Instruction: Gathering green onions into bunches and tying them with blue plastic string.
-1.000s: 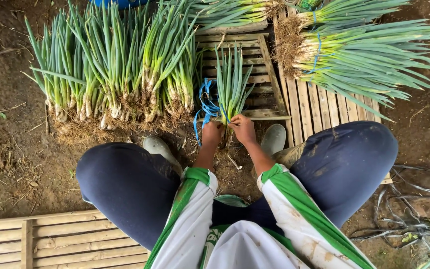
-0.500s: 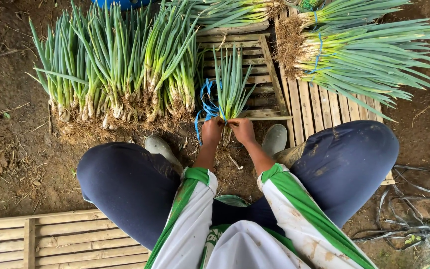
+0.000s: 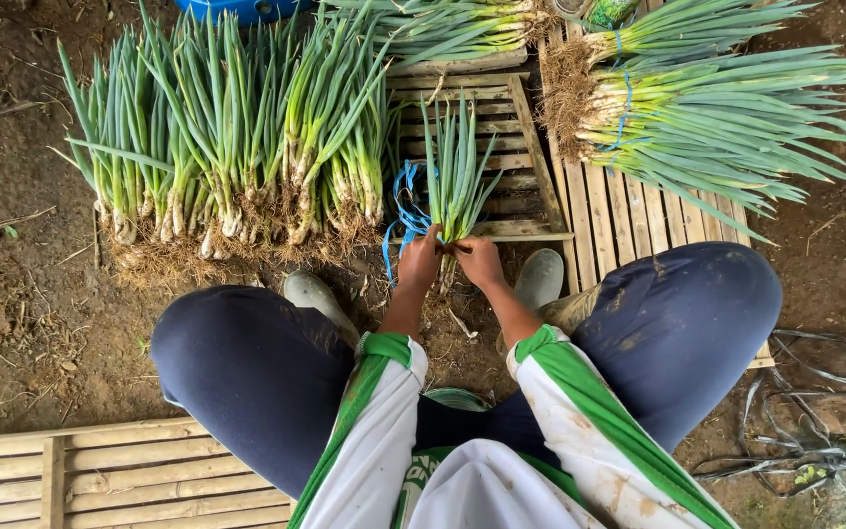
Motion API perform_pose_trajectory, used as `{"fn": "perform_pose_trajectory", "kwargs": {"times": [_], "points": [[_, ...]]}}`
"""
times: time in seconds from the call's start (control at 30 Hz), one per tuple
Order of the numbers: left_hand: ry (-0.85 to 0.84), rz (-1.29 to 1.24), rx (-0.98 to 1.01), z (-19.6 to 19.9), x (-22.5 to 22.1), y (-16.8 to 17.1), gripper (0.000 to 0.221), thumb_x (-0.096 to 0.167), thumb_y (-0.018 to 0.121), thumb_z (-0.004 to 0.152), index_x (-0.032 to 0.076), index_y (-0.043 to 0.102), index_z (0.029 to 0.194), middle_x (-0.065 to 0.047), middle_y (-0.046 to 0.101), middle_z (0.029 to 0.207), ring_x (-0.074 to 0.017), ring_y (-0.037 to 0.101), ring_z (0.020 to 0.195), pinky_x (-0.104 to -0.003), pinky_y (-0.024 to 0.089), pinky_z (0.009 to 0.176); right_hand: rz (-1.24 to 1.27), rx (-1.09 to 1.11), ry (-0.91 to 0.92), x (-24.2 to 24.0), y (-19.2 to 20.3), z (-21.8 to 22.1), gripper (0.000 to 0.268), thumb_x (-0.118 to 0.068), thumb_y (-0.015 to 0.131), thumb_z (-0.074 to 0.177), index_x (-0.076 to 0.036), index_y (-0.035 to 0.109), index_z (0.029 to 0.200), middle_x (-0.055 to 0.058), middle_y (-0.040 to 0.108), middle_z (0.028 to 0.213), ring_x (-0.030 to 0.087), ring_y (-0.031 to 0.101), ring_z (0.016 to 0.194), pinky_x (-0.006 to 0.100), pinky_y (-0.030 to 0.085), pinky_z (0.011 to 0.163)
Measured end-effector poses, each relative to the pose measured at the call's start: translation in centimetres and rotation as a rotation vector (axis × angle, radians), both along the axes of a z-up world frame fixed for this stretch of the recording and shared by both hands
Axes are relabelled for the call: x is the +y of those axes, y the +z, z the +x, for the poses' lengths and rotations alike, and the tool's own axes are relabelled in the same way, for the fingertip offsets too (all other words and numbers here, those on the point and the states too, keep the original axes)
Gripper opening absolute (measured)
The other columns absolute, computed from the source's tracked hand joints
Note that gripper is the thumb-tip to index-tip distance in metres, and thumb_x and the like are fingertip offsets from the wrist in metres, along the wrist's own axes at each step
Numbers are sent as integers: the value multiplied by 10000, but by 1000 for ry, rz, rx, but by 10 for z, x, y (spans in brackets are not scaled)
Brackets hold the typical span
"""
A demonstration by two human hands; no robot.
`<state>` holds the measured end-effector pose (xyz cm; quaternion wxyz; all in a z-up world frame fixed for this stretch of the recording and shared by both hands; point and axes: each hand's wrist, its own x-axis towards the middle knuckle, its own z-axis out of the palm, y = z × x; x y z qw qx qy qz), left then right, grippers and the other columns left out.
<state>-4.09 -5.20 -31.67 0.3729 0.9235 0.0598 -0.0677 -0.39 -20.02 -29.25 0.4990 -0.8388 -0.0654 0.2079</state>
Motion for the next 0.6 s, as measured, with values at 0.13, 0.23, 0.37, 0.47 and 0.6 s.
{"fn": "perform_pose_trajectory", "kwargs": {"times": [0.13, 0.23, 0.37, 0.47, 0.6], "points": [[-48, 51, 6, 7, -1, -24, 440, 96, 665, 944, 209, 480, 1327, -71, 768, 1020, -360, 741, 943, -557, 612, 853, -26, 9, -2, -1, 1, 3, 205, -132, 651, 1064, -38, 766, 1204, 218, 747, 1120, 438, 704, 1077, 621, 626, 940], [-37, 9, 42, 9, -1, -5, 482, 12, 642, 967, 141, 468, 1397, -203, 572, 1410, -452, 662, 1140, -634, 585, 957, -33, -14, 28, 3, 9, 3, 222, -118, 650, 1066, 18, 746, 1214, 251, 740, 1121, 467, 702, 1079, 647, 605, 916], [-71, -20, 38, 6, 1, 3, 532, -3, 595, 997, 174, 438, 1474, -183, 585, 1344, -450, 667, 1117, -644, 590, 950, -61, -4, 38, 2, 5, 4, 223, -127, 629, 1077, 4, 743, 1216, 245, 738, 1135, 463, 698, 1094, 647, 596, 927], [-62, 0, -7, 9, 2, -38, 424, 42, 631, 983, 173, 517, 1370, -150, 709, 1112, -403, 722, 989, -592, 633, 841, -69, 0, 39, 2, 10, 2, 220, -123, 617, 1078, -1, 745, 1207, 241, 742, 1122, 457, 705, 1082, 628, 603, 901], [-32, 100, -92, 20, 0, -93, 271, 135, 719, 927, 181, 615, 1172, -108, 745, 998, -368, 753, 873, -520, 657, 754, -83, 12, 25, 4, 16, -2, 223, -94, 599, 1073, 32, 729, 1204, 259, 740, 1113, 455, 715, 1063, 608, 612, 891]]}}
